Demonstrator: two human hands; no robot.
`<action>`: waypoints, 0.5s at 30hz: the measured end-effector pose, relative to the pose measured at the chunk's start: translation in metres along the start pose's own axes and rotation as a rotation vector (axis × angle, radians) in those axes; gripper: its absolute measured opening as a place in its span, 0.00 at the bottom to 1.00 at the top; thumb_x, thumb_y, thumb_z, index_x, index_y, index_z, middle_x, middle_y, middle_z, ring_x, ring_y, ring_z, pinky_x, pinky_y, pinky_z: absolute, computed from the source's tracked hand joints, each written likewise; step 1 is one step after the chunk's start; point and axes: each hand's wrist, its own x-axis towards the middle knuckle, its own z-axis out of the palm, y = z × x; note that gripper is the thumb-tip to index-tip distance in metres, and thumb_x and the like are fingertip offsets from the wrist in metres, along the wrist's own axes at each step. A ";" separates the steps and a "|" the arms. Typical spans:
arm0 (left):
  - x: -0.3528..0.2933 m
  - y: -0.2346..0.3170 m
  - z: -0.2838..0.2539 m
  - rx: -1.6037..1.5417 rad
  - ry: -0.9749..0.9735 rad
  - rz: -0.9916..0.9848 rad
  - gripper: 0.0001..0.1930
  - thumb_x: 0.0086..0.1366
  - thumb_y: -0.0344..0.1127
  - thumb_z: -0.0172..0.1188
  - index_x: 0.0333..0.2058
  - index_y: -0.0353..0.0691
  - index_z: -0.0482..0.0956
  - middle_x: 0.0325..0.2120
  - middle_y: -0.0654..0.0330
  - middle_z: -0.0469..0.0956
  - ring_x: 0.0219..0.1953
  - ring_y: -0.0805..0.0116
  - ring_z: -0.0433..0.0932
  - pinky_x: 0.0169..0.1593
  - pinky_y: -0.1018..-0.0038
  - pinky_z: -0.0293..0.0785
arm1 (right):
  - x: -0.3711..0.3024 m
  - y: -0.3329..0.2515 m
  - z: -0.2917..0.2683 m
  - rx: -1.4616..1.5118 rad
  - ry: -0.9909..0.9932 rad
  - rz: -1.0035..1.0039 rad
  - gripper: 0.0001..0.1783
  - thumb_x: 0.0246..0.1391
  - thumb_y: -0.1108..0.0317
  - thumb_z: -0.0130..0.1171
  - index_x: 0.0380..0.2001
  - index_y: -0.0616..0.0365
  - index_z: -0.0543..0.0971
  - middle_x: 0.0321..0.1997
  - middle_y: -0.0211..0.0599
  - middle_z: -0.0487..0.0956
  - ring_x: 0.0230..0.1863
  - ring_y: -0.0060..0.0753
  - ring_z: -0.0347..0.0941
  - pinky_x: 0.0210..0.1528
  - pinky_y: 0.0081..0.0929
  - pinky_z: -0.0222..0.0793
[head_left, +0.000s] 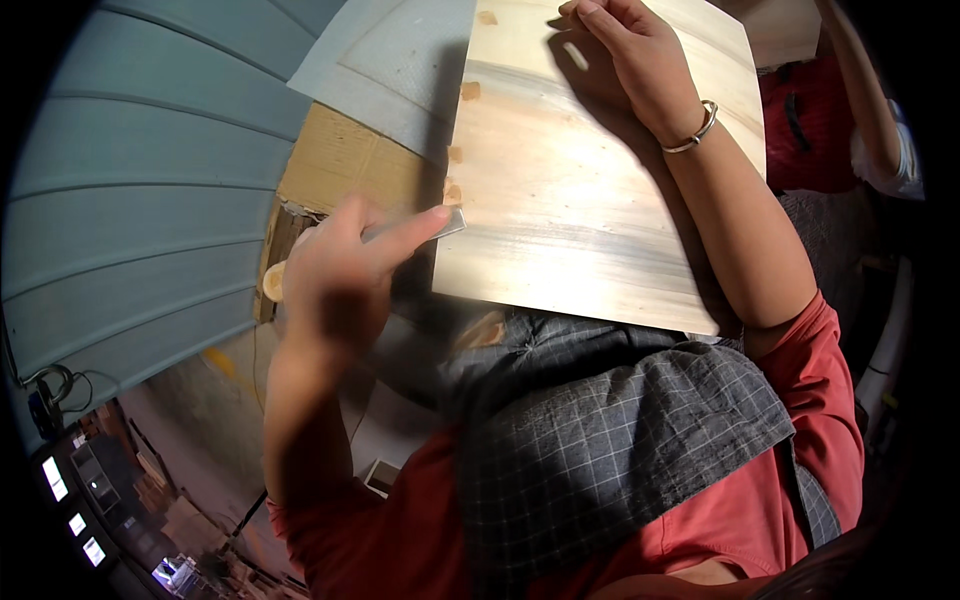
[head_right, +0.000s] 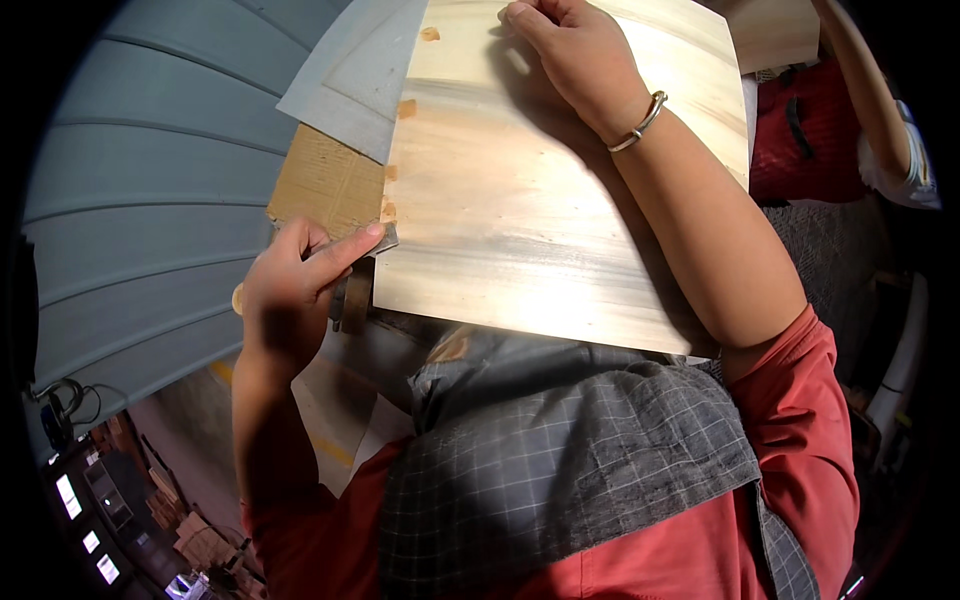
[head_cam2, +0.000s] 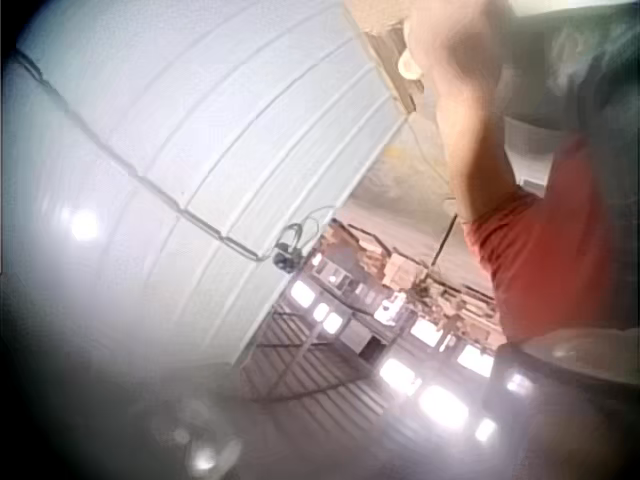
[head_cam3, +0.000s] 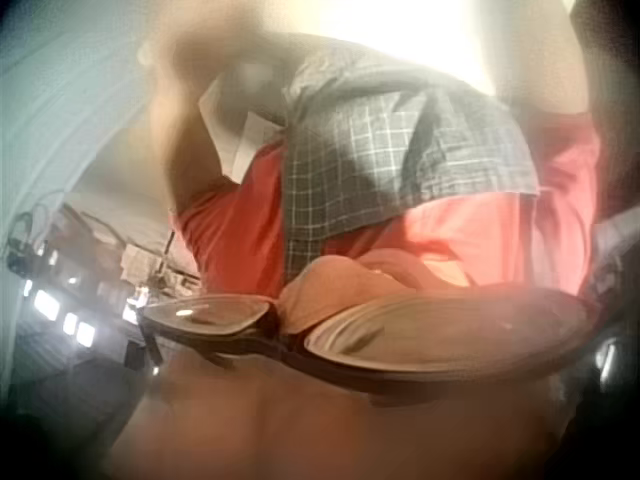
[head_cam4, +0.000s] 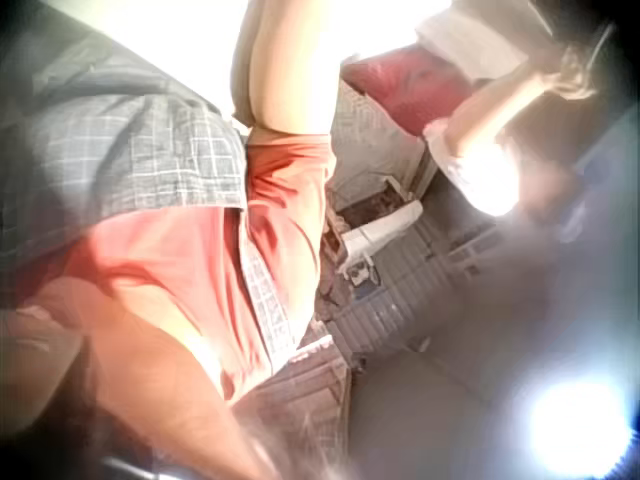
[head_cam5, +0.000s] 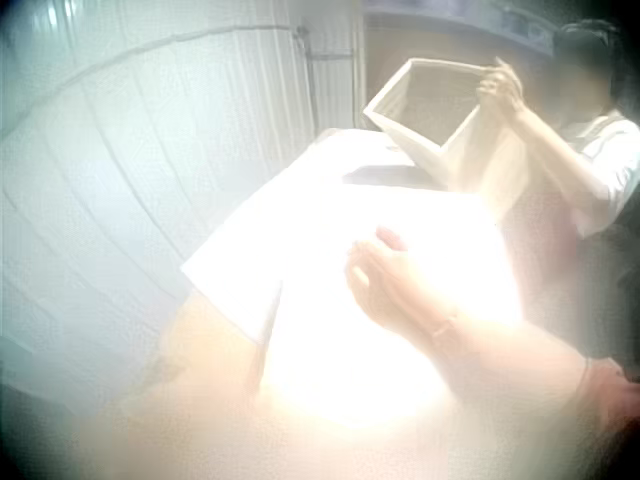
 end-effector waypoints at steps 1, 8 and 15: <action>-0.001 -0.002 0.000 -0.057 0.007 -0.013 0.25 0.57 0.20 0.60 0.49 0.59 0.86 0.25 0.60 0.68 0.28 0.64 0.71 0.32 0.72 0.70 | 0.001 0.012 0.012 0.396 0.046 0.162 0.15 0.64 0.68 0.53 0.50 0.64 0.74 0.50 0.44 0.76 0.56 0.41 0.71 0.62 0.36 0.68; 0.014 -0.010 -0.001 0.148 0.122 0.048 0.23 0.59 0.26 0.56 0.49 0.61 0.85 0.25 0.58 0.68 0.26 0.58 0.72 0.30 0.66 0.66 | 0.016 0.026 0.020 -0.114 -0.046 0.016 0.18 0.66 0.66 0.53 0.55 0.65 0.70 0.53 0.42 0.76 0.58 0.36 0.70 0.60 0.33 0.67; 0.026 -0.003 -0.012 0.308 0.179 0.166 0.19 0.59 0.29 0.56 0.46 0.57 0.86 0.23 0.60 0.67 0.24 0.61 0.69 0.27 0.67 0.62 | 0.019 -0.017 0.025 0.989 0.317 0.669 0.12 0.58 0.73 0.57 0.45 0.65 0.76 0.42 0.43 0.78 0.49 0.44 0.74 0.57 0.34 0.69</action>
